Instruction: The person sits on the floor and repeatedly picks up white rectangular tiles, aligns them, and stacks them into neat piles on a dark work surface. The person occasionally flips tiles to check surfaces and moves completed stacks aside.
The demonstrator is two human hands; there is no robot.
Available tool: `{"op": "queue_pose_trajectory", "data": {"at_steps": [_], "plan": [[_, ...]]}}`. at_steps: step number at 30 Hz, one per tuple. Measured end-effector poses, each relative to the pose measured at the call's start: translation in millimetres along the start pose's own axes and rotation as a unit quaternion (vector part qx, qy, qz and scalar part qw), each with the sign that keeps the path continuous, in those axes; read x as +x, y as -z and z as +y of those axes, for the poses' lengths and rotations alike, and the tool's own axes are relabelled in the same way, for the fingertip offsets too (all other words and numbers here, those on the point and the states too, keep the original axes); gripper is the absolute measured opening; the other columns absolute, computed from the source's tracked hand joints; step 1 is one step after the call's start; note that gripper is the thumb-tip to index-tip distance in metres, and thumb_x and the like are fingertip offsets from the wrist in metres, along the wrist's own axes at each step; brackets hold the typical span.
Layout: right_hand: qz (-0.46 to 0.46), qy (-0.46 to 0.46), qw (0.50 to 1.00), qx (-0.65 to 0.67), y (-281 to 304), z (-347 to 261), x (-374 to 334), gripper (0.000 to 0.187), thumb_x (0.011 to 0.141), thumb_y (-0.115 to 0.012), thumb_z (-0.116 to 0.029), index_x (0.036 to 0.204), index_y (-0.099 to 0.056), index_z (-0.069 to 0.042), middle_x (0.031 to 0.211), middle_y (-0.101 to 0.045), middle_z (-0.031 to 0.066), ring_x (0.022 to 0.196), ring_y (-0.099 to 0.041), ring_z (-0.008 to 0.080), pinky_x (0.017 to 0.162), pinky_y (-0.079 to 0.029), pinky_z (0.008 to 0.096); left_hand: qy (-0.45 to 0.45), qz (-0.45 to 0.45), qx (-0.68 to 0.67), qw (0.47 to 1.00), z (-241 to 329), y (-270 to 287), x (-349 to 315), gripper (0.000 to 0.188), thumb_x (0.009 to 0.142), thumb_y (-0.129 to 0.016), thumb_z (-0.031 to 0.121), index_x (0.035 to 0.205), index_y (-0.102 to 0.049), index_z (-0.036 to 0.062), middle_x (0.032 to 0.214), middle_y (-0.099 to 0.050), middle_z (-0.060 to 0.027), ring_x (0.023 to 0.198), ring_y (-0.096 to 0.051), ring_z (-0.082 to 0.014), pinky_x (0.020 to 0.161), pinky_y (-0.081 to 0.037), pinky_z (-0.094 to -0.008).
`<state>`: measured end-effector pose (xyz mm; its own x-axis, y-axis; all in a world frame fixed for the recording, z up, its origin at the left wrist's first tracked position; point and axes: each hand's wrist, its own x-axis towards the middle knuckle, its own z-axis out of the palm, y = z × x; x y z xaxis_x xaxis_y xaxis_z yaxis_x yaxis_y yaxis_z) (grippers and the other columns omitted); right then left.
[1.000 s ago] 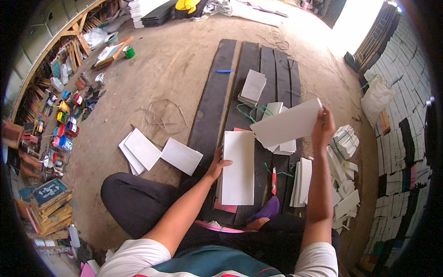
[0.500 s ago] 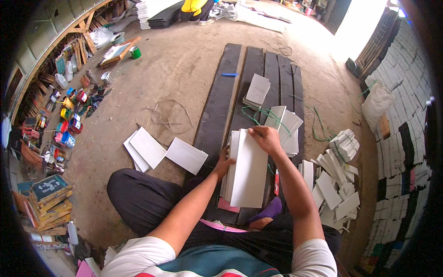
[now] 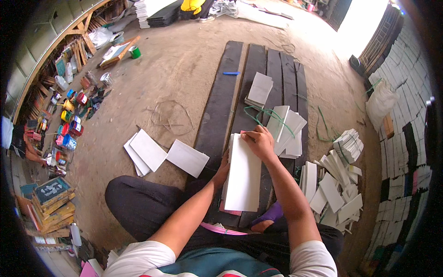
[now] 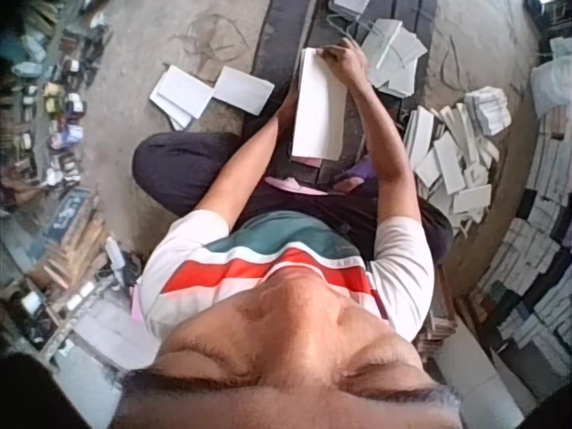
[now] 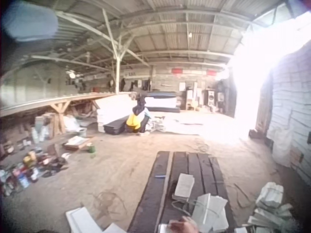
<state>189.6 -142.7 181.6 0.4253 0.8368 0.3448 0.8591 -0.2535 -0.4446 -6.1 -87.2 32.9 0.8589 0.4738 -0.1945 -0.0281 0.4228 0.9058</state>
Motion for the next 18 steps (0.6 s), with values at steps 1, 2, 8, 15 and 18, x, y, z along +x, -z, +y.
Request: {"op": "queue_pose_trajectory", "data": {"at_steps": [1,2,8,15,18], "plan": [[0.000,0.004,1.000,-0.002,-0.6,0.1,1.0,0.023,0.093,-0.076,-0.037,0.104,-0.085,-0.019,0.089,-0.066,0.0028,0.091,-0.062,0.0235,0.083,-0.052,0.0378,0.006,-0.012,-0.019,1.000,3.0,0.3,-0.4,0.100,0.090,-0.071,0.052,0.166,-0.021,0.0111,0.166,-0.031,-0.0160,0.150,-0.036,-0.0319,0.123,-0.028,-0.0463],[0.000,0.008,1.000,-0.004,-1.2,-0.3,2.2,0.024,0.093,-0.076,-0.037,0.103,-0.085,-0.018,0.089,-0.065,0.0027,0.091,-0.062,0.0234,0.082,-0.051,0.0378,0.011,-0.024,-0.037,0.999,5.4,-0.7,-0.9,0.100,0.090,-0.070,0.052,0.166,-0.021,0.0108,0.166,-0.031,-0.0155,0.150,-0.035,-0.0315,0.123,-0.028,-0.0462],[0.024,0.026,0.999,-0.030,-2.5,11.3,7.1,0.024,0.091,-0.077,-0.039,0.099,-0.085,-0.018,0.086,-0.064,0.0024,0.089,-0.062,0.0236,0.079,-0.051,0.0385,0.022,0.015,-0.083,0.996,5.3,0.2,-10.2,0.098,0.092,-0.068,0.054,0.166,-0.022,0.0089,0.168,-0.030,-0.0130,0.151,-0.034,-0.0290,0.125,-0.024,-0.0456],[0.018,-0.022,1.000,-0.010,3.1,8.3,3.1,0.024,0.089,-0.078,-0.039,0.098,-0.084,-0.018,0.087,-0.064,0.0028,0.091,-0.062,0.0245,0.079,-0.051,0.0393,-0.032,0.029,0.047,0.998,67.1,-15.6,-7.6,0.108,0.078,-0.075,0.040,0.166,-0.021,0.0068,0.164,-0.033,-0.0155,0.151,-0.031,-0.0304,0.126,-0.023,-0.0456],[0.000,-0.101,0.990,0.093,-1.9,24.5,9.2,0.037,0.089,-0.078,-0.045,0.097,-0.082,-0.009,0.098,-0.071,0.0082,0.096,-0.066,0.0306,0.082,-0.055,0.0420,-0.016,0.047,0.049,0.998,70.2,-23.7,-3.6,0.113,0.071,-0.073,0.033,0.165,-0.017,0.0061,0.159,-0.035,-0.0170,0.149,-0.033,-0.0330,0.125,-0.024,-0.0471]]}}
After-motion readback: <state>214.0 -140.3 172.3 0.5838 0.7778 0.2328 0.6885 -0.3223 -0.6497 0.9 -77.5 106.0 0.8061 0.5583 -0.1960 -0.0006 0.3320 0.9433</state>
